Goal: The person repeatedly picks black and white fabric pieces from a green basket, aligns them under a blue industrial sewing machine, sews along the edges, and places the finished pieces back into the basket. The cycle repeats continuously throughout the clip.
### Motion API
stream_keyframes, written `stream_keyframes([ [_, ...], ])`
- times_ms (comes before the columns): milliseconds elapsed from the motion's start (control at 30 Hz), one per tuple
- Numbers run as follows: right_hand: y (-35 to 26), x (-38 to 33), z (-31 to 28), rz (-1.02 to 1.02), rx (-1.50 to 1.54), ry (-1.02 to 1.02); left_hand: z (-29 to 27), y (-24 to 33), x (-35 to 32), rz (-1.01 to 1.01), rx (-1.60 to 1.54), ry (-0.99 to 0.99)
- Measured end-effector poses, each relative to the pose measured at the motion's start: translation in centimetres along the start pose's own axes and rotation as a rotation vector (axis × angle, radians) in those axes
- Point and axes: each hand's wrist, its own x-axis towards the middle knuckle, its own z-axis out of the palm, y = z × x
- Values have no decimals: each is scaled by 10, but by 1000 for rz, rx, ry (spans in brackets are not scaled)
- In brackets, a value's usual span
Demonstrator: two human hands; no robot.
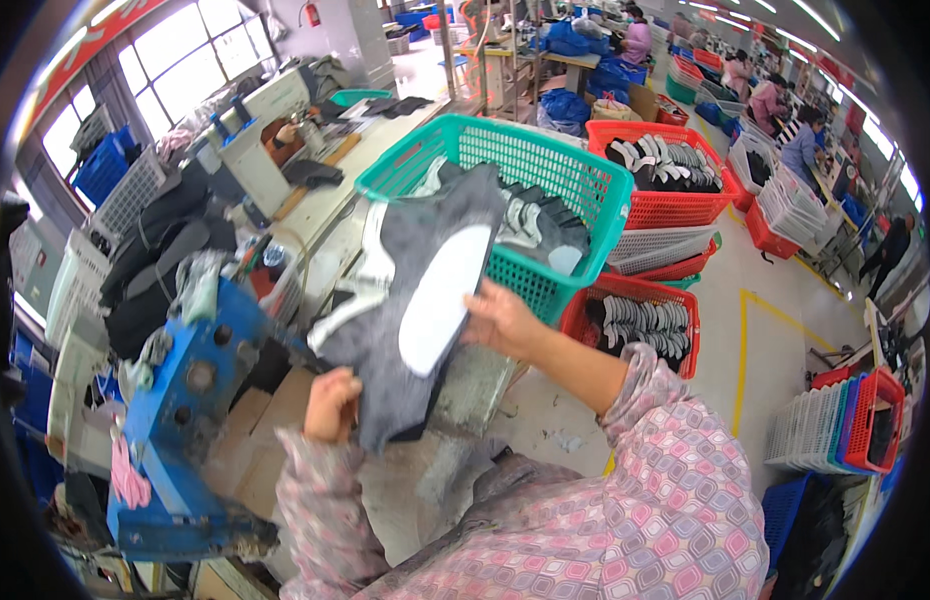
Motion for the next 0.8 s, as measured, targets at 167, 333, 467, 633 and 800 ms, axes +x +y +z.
stream_keyframes([
  [167,-90,87,-56,-203,109,-40,31,46,160,27,-492,-332],
  [333,-113,177,-111,-214,145,14,30,51,249,176,-862,-555],
  [467,-129,226,-180,-274,108,88,-19,27,256,190,-729,-213],
  [633,-90,257,-250,-99,58,236,-51,-74,165,-8,-749,16],
  [800,-43,295,-295,-23,96,228,-32,-143,77,-195,-936,130],
])
